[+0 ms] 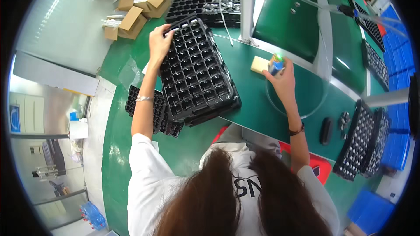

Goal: The person assembles electronic cigarette cartridges by fitting small components together by hand and pressing them into slots in black trays.

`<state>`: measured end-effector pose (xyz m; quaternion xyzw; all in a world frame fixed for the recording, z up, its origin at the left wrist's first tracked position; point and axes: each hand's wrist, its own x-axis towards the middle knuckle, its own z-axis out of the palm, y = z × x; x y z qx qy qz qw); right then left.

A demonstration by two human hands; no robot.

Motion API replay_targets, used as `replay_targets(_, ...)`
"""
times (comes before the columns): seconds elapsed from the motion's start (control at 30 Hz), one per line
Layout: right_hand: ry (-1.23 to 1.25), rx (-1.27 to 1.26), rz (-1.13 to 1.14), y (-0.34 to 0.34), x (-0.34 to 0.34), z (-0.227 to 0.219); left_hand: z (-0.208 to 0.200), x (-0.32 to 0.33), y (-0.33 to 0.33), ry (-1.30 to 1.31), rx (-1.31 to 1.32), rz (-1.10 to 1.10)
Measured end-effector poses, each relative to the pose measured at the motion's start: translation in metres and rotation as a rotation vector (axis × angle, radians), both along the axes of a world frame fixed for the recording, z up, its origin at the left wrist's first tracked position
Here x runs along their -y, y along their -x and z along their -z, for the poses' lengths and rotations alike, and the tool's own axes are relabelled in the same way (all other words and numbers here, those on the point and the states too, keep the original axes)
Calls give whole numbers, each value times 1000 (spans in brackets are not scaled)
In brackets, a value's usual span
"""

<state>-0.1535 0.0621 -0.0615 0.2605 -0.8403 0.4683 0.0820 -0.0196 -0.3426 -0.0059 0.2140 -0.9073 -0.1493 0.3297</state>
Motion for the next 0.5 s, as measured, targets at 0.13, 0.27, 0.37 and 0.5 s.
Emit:
replay_targets(0.13, 30, 8, -6, 17, 20, 6, -3, -6, 41, 98, 86, 105)
replay_targets(0.27, 99, 91, -46, 61, 36, 8, -1, -12, 64, 95, 124, 153)
replay_targets(0.37, 71, 157, -61, 116, 43, -4, 6, -8, 75, 35, 146, 171)
replay_targets(0.5, 22, 11, 112, 197, 56, 17, 8, -5, 82, -131, 121, 120)
